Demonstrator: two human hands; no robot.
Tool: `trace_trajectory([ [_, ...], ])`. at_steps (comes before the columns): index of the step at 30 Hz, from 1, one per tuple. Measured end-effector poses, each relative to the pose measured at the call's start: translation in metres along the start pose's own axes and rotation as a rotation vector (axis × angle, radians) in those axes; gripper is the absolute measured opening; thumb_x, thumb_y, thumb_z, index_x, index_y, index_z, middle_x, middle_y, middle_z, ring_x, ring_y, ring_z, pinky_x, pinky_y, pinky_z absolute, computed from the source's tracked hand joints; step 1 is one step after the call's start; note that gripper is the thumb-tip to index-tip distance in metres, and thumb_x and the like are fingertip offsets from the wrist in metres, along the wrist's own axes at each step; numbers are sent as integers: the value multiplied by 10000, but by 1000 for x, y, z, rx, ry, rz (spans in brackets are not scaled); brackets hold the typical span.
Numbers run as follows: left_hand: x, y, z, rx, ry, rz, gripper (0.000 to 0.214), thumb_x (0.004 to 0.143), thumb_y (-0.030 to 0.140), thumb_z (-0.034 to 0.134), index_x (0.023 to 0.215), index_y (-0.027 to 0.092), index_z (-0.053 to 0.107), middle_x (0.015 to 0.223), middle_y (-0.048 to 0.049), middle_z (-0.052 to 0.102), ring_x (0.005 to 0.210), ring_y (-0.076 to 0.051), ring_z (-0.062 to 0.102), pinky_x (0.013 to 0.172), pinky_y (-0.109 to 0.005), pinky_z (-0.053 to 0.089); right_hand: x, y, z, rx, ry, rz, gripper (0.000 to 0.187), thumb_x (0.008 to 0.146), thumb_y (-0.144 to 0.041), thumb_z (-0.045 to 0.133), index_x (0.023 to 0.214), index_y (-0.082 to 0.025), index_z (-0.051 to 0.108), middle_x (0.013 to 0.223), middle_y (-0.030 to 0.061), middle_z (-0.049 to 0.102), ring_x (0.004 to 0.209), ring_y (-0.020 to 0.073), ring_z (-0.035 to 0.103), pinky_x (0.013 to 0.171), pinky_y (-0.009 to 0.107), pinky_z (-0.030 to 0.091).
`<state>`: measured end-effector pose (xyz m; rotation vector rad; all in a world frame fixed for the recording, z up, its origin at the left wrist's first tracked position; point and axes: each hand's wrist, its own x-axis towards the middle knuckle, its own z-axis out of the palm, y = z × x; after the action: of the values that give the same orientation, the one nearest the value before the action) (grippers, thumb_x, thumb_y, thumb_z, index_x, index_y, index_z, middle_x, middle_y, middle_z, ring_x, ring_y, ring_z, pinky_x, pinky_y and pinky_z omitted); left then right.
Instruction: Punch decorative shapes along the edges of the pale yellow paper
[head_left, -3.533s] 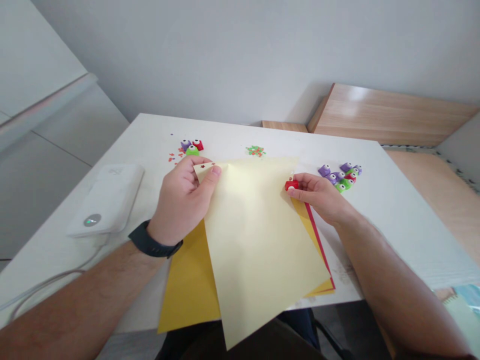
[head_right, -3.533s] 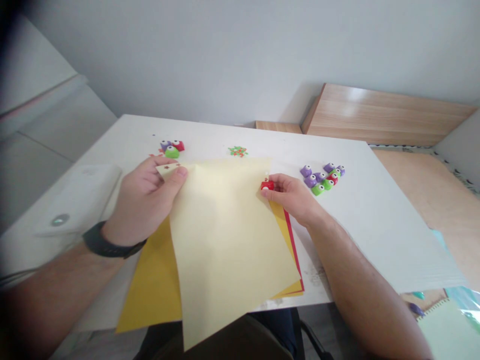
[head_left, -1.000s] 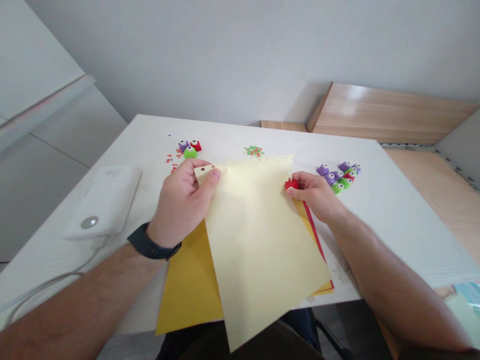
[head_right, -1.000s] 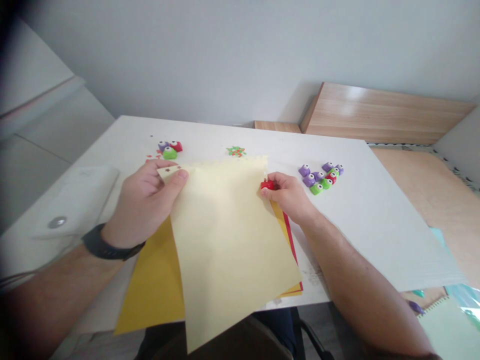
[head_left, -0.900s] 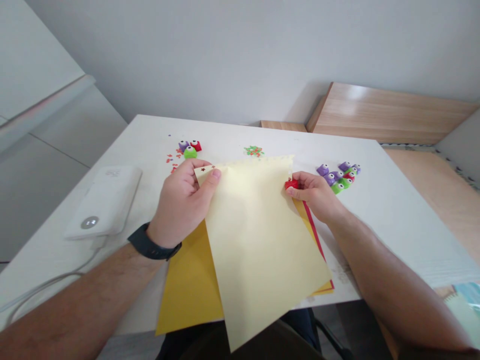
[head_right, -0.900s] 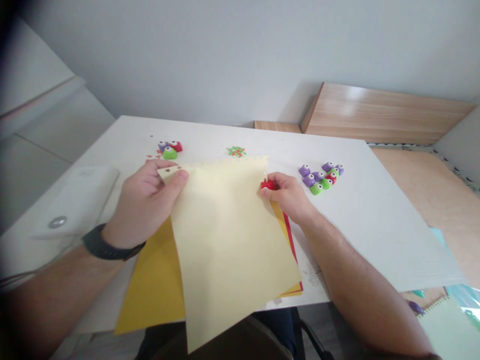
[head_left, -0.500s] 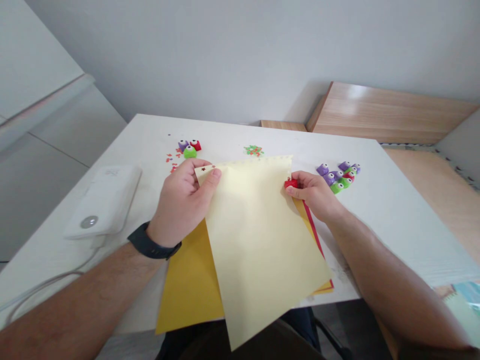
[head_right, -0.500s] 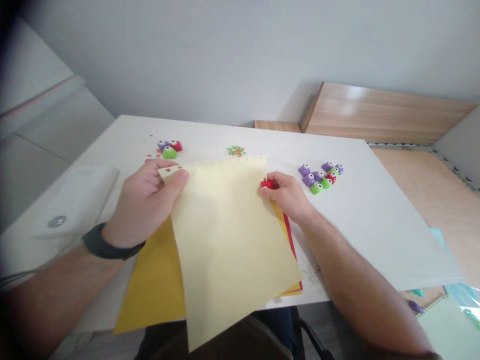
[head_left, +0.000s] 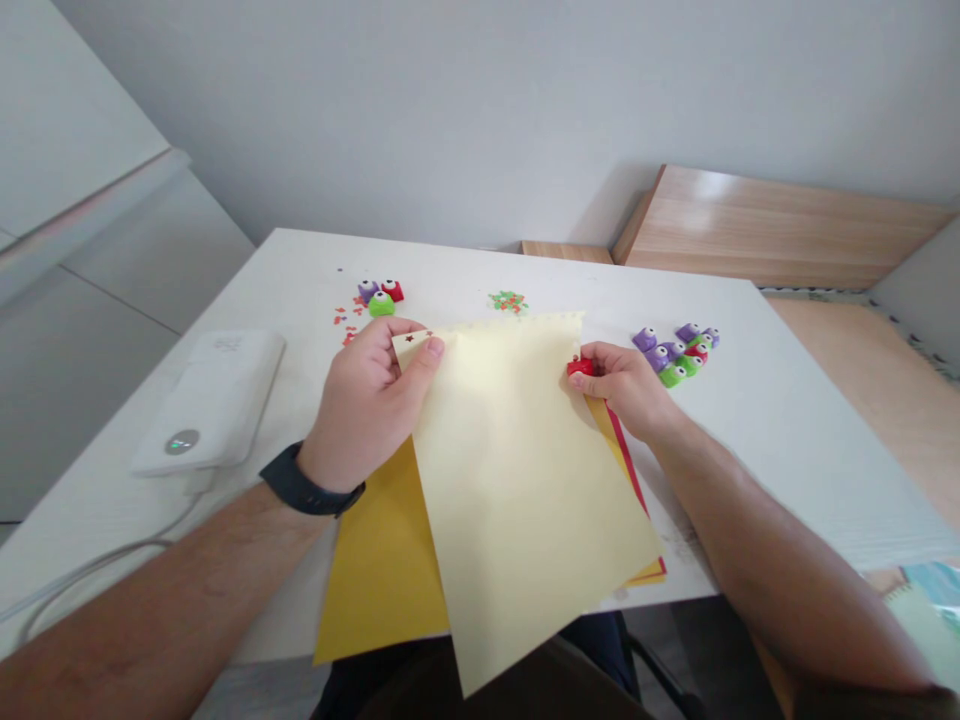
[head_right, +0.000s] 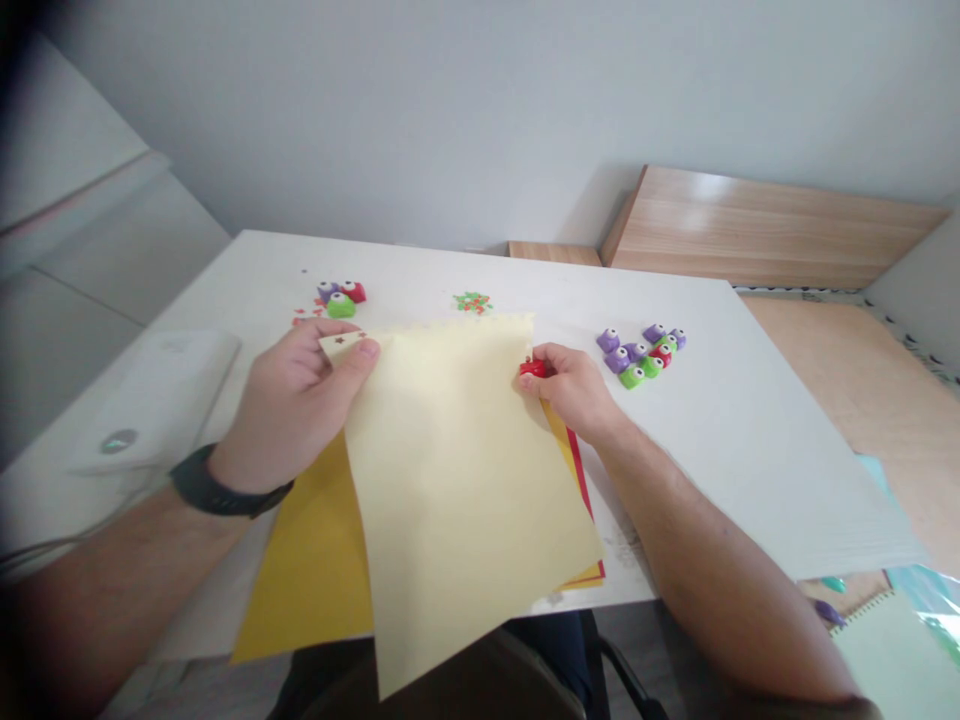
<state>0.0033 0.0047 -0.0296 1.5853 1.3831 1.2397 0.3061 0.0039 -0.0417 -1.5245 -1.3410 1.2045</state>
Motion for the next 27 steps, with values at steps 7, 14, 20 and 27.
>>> trace_trajectory([
  [7,-1,1,-1,6,1,-14,279,928,478,726,1077,257,643,834,-23,722,644,-192,658,516,-299,462,1,0,0,7,-5,-5,364,699,-450,837,943,-203,726,783,10,706,655,166,592,609,289,459],
  [14,-1,5,-1,10,6,-6,288,932,490,724,1069,251,639,839,-16,720,655,-185,652,536,-300,459,-1,3,0,-51,29,-48,340,740,-451,812,977,-215,754,825,17,719,687,178,595,629,297,461],
  [20,-1,3,-1,40,21,4,286,933,487,723,1077,251,650,836,-13,720,648,-186,645,539,-302,464,-4,1,1,-13,21,-49,351,758,-459,803,1010,-218,756,845,21,727,701,185,608,647,310,482],
  [27,-1,4,-1,55,30,17,295,939,492,715,1075,238,651,822,-6,711,636,-175,622,542,-296,456,-6,-3,2,50,12,-33,349,735,-438,817,1004,-225,751,866,29,748,786,230,680,704,342,531],
])
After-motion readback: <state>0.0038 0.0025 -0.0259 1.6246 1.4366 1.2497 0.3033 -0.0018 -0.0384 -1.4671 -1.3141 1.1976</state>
